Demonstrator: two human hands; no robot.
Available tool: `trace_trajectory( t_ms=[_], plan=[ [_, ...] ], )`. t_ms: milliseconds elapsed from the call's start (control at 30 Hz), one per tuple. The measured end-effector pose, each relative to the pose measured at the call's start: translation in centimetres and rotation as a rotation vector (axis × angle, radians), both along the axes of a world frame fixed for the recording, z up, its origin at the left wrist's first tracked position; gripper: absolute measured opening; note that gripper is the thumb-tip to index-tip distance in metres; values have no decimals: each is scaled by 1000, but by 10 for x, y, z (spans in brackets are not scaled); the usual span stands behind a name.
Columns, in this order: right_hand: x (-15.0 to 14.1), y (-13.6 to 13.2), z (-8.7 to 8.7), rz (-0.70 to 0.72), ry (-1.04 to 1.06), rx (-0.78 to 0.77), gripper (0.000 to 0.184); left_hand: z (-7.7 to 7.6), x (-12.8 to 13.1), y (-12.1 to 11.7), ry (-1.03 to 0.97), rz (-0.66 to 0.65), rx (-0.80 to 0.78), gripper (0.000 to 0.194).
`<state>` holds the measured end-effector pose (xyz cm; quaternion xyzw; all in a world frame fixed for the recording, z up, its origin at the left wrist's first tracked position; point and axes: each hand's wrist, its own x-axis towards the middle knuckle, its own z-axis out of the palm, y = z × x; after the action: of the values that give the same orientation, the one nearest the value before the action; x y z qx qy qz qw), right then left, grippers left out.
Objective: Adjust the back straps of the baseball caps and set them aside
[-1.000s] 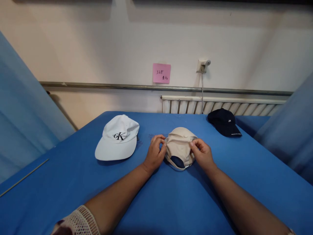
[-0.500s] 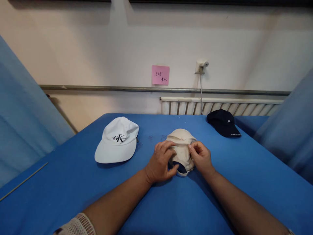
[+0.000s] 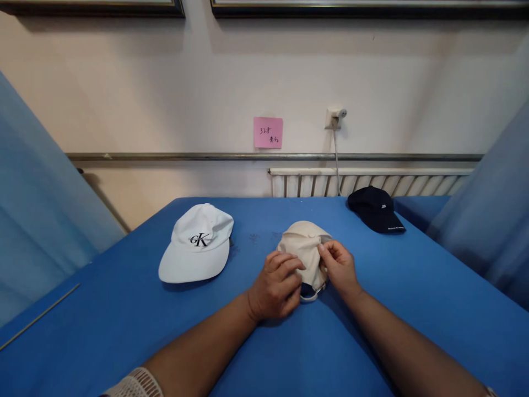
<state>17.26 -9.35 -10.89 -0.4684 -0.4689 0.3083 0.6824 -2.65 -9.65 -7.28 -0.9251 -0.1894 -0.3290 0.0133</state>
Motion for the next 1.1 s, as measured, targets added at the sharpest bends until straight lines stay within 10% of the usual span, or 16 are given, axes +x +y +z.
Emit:
trace_trajectory(
  t_ms=[300,900,1100],
  plan=[
    [-1,-3,-2,-30,-83,43,27,-6,-6,23,-364,322,-171,9],
    [-5,-22,11,25,-448,170,17,-9,-3,25,-372,324,-260,12],
    [6,-9,6,-156,-267,129,18,-7,-16,40,-411,406,-238,15]
  ],
)
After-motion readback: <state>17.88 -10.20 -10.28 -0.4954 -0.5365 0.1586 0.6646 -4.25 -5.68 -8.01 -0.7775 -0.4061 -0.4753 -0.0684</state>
